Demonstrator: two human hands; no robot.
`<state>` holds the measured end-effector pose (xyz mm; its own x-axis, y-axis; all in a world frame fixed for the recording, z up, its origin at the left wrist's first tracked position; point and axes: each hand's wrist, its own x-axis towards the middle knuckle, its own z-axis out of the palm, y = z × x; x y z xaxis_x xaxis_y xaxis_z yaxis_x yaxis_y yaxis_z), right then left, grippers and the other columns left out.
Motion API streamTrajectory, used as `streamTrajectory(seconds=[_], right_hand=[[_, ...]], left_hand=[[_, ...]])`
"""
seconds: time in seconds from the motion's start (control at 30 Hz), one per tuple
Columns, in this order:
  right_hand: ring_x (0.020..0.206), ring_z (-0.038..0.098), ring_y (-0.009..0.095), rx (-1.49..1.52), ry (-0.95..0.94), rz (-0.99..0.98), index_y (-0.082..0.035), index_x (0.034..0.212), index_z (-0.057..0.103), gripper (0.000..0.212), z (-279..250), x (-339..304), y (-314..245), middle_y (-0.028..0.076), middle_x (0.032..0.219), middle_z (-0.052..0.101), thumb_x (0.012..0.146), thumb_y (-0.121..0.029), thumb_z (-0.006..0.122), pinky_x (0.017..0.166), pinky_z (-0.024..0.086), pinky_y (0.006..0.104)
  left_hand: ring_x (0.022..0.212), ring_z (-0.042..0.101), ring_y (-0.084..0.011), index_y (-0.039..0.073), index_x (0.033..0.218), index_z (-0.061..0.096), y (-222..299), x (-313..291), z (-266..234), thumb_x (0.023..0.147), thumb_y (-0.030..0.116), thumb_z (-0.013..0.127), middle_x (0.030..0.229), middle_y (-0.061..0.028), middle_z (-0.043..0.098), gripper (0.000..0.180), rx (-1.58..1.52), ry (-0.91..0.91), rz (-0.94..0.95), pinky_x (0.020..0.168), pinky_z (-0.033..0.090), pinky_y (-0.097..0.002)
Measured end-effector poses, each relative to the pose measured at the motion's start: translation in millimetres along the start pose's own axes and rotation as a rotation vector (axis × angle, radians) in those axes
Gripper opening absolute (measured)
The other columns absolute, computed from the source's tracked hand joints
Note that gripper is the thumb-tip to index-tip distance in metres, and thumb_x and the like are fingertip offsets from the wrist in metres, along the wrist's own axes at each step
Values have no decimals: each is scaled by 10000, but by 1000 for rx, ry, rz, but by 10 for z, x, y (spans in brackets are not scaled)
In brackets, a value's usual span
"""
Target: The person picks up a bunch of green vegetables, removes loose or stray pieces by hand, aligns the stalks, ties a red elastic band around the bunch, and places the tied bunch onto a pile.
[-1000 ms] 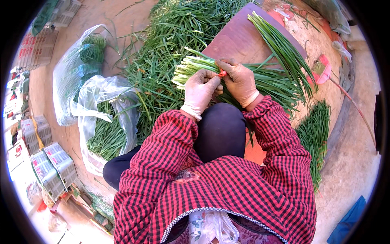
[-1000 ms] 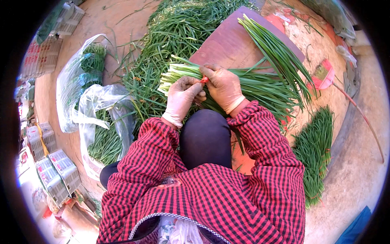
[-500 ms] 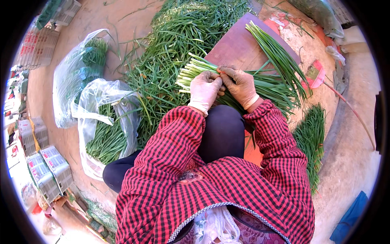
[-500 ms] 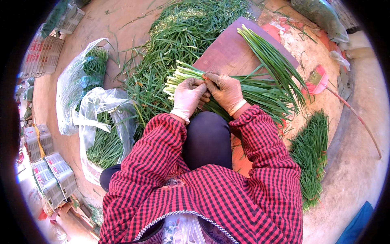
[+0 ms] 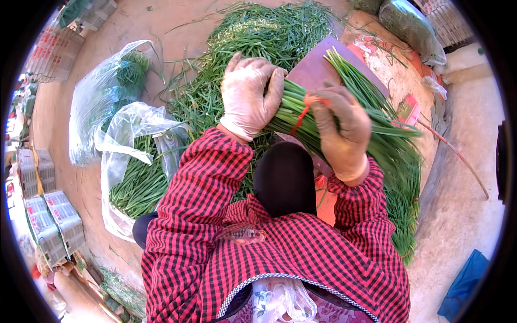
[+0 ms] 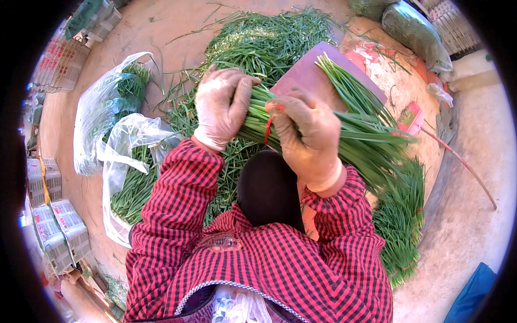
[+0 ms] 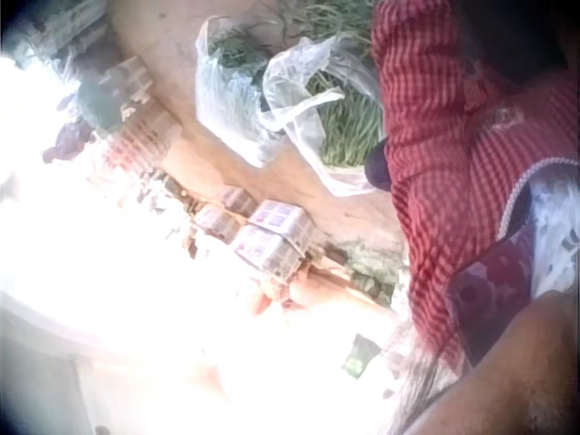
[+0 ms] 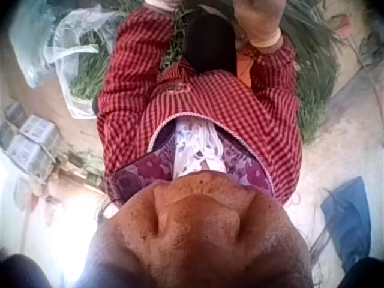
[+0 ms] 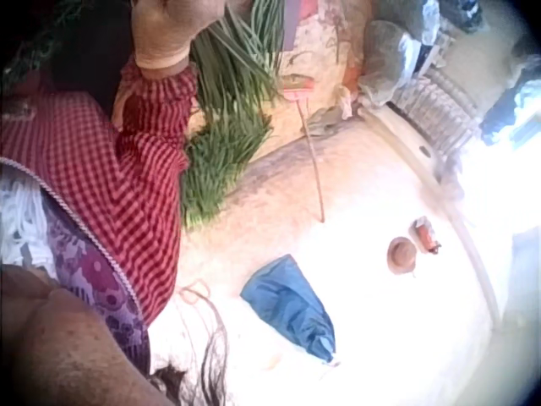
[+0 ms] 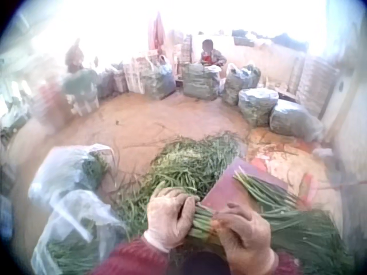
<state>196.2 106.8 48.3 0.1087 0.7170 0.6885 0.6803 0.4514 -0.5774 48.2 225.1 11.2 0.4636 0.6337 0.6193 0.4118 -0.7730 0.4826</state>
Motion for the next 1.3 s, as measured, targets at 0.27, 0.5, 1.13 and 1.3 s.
streamTrajectory(seconds=[0.27,0.5,1.13,1.3], right_hand=[[1087,651,291,64,90,-144,-29,1017,668,126,-122,105,160,101,1016,713,895,0,676,996,474,421],[1063,654,270,315,95,563,2,956,689,88,306,-923,1020,105,991,699,902,47,636,948,491,370],[730,598,339,-94,-217,131,-66,805,591,77,122,-691,870,138,783,568,782,-95,659,652,488,449],[766,637,118,355,250,773,3,949,712,107,424,-419,1789,97,844,710,904,-91,688,687,505,282]], left_hand=[[911,633,-289,87,877,701,0,167,-16,943,139,544,878,-81,676,178,9,379,114,953,414,-483],[1039,617,-309,93,1087,605,-397,-1004,1069,974,189,541,1030,-94,658,161,-66,-13,-467,1123,296,-538],[1003,652,-353,-12,1481,338,95,-365,1094,690,359,821,1040,-192,651,998,355,-929,-103,939,507,-450],[965,685,-361,19,1473,376,170,-221,1047,621,410,852,1032,-204,677,1051,291,-975,-227,842,551,-433]])
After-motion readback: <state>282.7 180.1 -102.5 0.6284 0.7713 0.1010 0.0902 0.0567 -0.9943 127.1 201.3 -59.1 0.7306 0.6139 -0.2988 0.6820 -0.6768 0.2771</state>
